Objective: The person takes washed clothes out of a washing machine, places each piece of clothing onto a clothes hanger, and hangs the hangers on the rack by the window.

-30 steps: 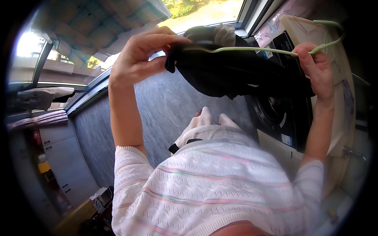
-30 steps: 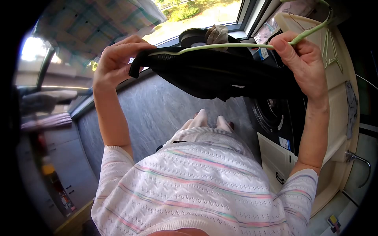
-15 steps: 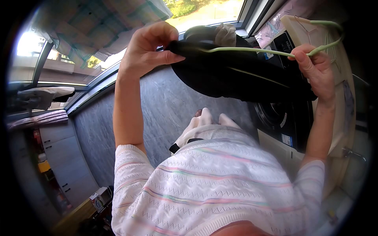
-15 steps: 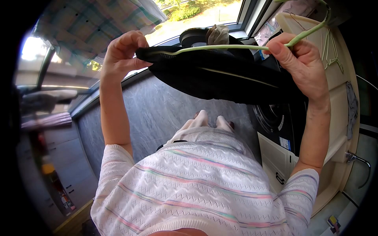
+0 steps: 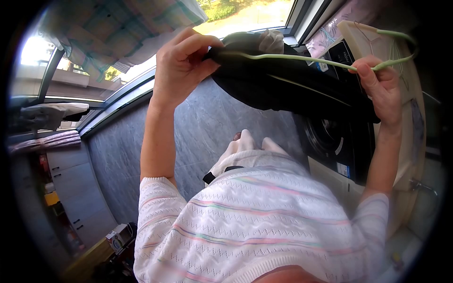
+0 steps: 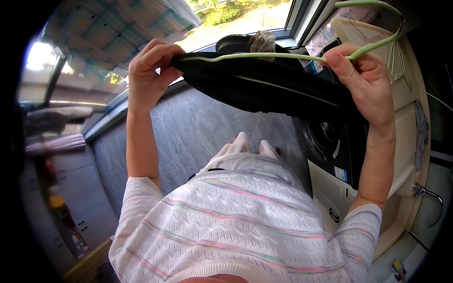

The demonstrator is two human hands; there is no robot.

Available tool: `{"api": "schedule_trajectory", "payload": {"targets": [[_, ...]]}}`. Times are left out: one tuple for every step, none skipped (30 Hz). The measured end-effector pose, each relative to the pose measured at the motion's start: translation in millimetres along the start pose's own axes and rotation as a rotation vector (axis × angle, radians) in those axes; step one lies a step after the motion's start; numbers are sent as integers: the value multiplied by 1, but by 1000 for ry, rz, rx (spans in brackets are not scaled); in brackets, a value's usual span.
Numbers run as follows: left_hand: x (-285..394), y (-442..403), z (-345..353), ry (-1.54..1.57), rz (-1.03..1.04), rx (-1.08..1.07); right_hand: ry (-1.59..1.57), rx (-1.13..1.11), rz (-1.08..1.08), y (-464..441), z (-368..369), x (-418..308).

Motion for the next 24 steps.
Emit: {"api": "schedule_trajectory", "payload": {"targets": [[1,1,0,-42,6,19,6,-1,3,0,1,-1],[3,2,0,-85,13,38,12,-1,5,1,2,-3],[4,3,1,-127,19,56,18,-1,8,1,2,-4],[8,3,1,-152,65,80,15,9,-9,2,2,-5],[11,3,1,-176,109,105,12,19,-24,1,3,-5],[14,3,0,-200,154,129,9,28,-40,2,4,-5],[16,3,1,-196,170,127,17,35,-43,2,4,-4],[18,2,1,-191,186,125,25,40,-47,3,5,-4],[20,2,1,-187,201,123,33,45,-50,3,5,-5],[19,1,1,-194,216,117,29,53,-56,3,5,-5],[16,1,2,-201,230,109,24,60,-61,3,5,-4],[14,1,2,-209,244,102,20,68,-67,3,5,-4],[13,2,3,-230,235,101,21,81,-70,4,4,-4],[12,2,4,-250,226,99,22,95,-72,4,3,-2],[10,3,4,-269,214,96,23,107,-73,4,3,-1],[9,3,5,-245,181,91,14,100,-55,5,2,-1],[8,3,5,-221,149,86,6,93,-39,5,2,-1],[7,2,6,-198,118,82,-3,86,-24,6,2,-1],[5,3,6,-130,88,84,-7,82,-19,7,2,-1],[1,4,6,-64,58,86,-12,78,-14,7,1,-1],[-4,5,6,3,29,88,-17,75,-10,7,0,-1],[-8,6,6,89,3,98,-16,79,-9,7,-1,0],[-14,7,6,176,-23,108,-16,82,-8,7,-2,0],[-18,8,6,263,-50,118,-15,86,-6,7,-2,1]]}}
Point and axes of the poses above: each hand's wrist, its own y-axis away from the middle knuckle, its own z-axis out of the palm, x = y × z, the point moved 5 cm from there along -y, towards the middle knuckle, and after that the axes turned 7 degrees about z, right-handed, at the moved point
